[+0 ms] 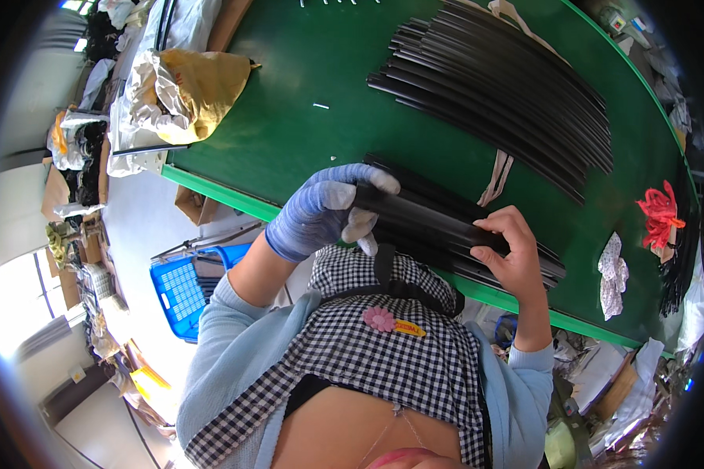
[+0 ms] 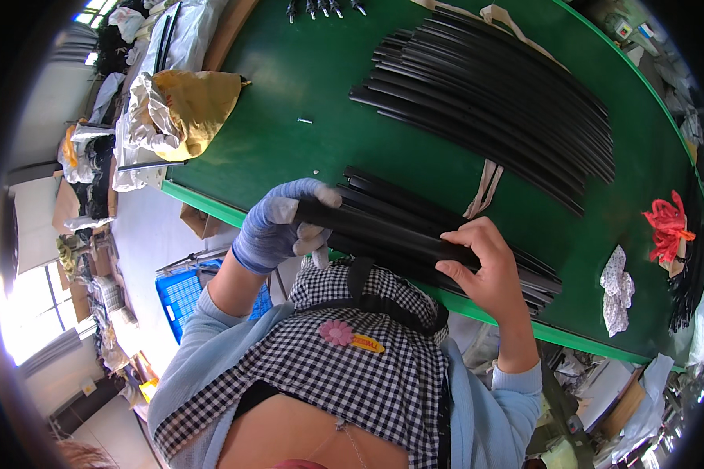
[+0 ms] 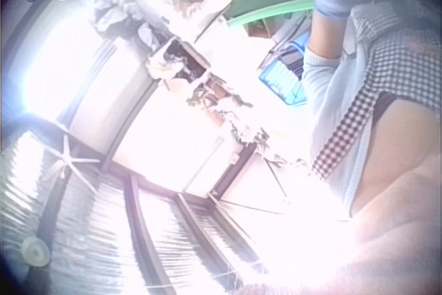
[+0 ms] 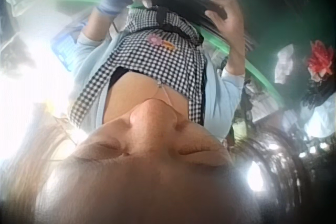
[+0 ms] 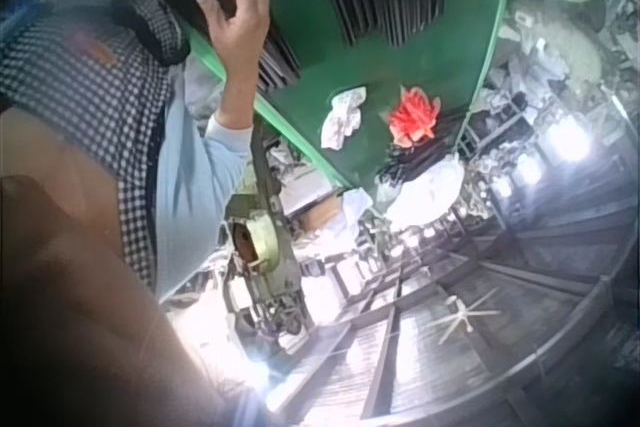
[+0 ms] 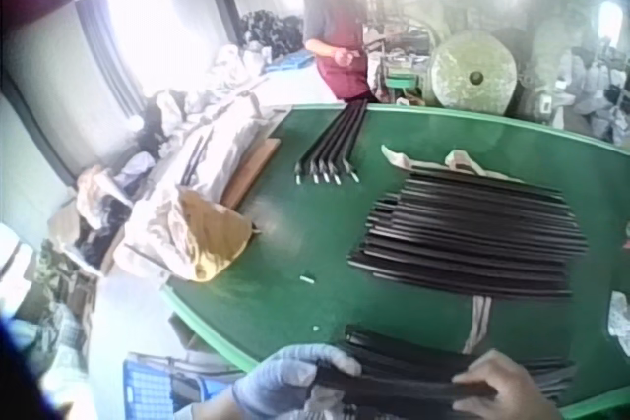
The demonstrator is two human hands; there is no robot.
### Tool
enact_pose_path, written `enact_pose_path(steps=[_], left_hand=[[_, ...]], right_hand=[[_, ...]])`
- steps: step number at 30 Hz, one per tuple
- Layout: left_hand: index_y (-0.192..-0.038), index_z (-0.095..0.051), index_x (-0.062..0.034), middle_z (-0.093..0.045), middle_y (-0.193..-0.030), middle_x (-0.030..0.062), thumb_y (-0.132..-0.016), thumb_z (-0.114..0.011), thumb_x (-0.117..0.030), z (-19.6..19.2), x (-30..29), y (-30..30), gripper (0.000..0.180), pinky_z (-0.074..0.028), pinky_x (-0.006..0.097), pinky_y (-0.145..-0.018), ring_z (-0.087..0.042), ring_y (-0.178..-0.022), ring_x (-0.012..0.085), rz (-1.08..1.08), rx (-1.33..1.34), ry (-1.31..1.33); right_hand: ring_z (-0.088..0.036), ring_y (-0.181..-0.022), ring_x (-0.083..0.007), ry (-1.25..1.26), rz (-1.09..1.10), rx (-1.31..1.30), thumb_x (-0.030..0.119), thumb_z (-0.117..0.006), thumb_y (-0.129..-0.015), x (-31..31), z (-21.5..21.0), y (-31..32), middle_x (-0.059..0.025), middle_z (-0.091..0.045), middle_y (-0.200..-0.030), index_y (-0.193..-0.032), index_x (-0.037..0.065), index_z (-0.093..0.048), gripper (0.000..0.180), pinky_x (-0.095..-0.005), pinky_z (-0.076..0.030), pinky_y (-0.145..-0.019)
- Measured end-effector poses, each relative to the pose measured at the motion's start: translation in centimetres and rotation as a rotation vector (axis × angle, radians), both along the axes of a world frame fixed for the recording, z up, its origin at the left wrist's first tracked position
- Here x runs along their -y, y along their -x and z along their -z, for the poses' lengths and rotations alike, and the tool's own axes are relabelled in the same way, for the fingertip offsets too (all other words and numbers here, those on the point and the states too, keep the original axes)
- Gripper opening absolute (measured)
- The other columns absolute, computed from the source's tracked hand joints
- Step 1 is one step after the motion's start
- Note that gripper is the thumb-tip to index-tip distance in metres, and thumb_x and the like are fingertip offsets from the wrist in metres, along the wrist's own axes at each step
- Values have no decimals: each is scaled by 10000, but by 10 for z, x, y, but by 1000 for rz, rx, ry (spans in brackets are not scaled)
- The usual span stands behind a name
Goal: The person repeatedly picks black rods and small metal clips from a green worktable, inserts the clips into the rod ends, and stacks the assembled units. The person also briefly adjusts their sleeve and handles a rubber band while continuing the assembly.
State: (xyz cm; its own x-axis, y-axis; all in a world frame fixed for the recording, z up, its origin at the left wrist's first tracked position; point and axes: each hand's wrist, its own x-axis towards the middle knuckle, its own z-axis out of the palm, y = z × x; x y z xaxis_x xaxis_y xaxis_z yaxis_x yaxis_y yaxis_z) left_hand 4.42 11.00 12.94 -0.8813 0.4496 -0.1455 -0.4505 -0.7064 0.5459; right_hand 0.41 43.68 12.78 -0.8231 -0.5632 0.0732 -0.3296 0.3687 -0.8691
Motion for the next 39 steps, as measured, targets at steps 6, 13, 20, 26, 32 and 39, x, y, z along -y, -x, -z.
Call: enact_pose_path(steps=[6, 13, 20, 26, 32, 39], left_hand=[[-1308, -500, 69, -599, -808, 100, -934, -614, -275, -13, -3, -3, 521, -619, 415, -650, -639, -649, 189, -102, 29, 53], [-1059, -592, -19, -627, -935, 82, -848, -771, -89, -27, -6, -6, 285, -552, 282, -744, -668, -818, 157, -528, -450, 832], [-946, -676, 11, -678, -749, 118, -856, -757, -175, -45, 15, -8, 221, -521, 270, -592, -603, -566, 156, -186, -229, 888], [-698, -515, -83, -427, -480, 0, -975, -584, -336, -28, 11, -2, 381, -472, 286, -480, -422, -396, 111, -294, 33, 784], [-726, -517, -141, -320, -499, -87, -1023, -538, -273, 20, 20, -4, 326, -478, 269, -509, -328, -393, 63, -372, 319, 335], [-1175, -654, -26, -632, -844, 33, -965, -646, -221, 70, 38, -5, 286, -562, 260, -658, -539, -602, 75, -728, 139, 1049]], right_hand=[[-610, -839, -220, -42, -2, 23, 298, -795, -803, 1, -8, 3, -90, -610, -925, -1032, 26, -657, 380, -316, -494, -724], [-629, -821, -207, -33, -37, 277, 377, -690, -905, -6, -21, 5, -98, -654, -917, -1057, -3, -652, 410, -308, -503, -731], [-653, -778, -227, -172, -98, 251, 313, -688, -898, -2, -33, 10, -112, -676, -913, -1069, 8, -669, 350, -308, -515, -694], [-626, -630, -223, -292, -93, -172, 258, -679, -890, 15, -38, 3, -53, -661, -863, -1076, 77, -697, 260, -323, -490, -555], [-628, -616, -191, -413, -52, -414, 310, -684, -881, 19, -17, 8, -17, -622, -792, -1099, 129, -682, 283, -316, -499, -533], [-660, -742, -235, -440, 27, -261, 301, -664, -896, -3, 50, 14, -36, -622, -824, -1155, 181, -679, 286, -350, -533, -641]])
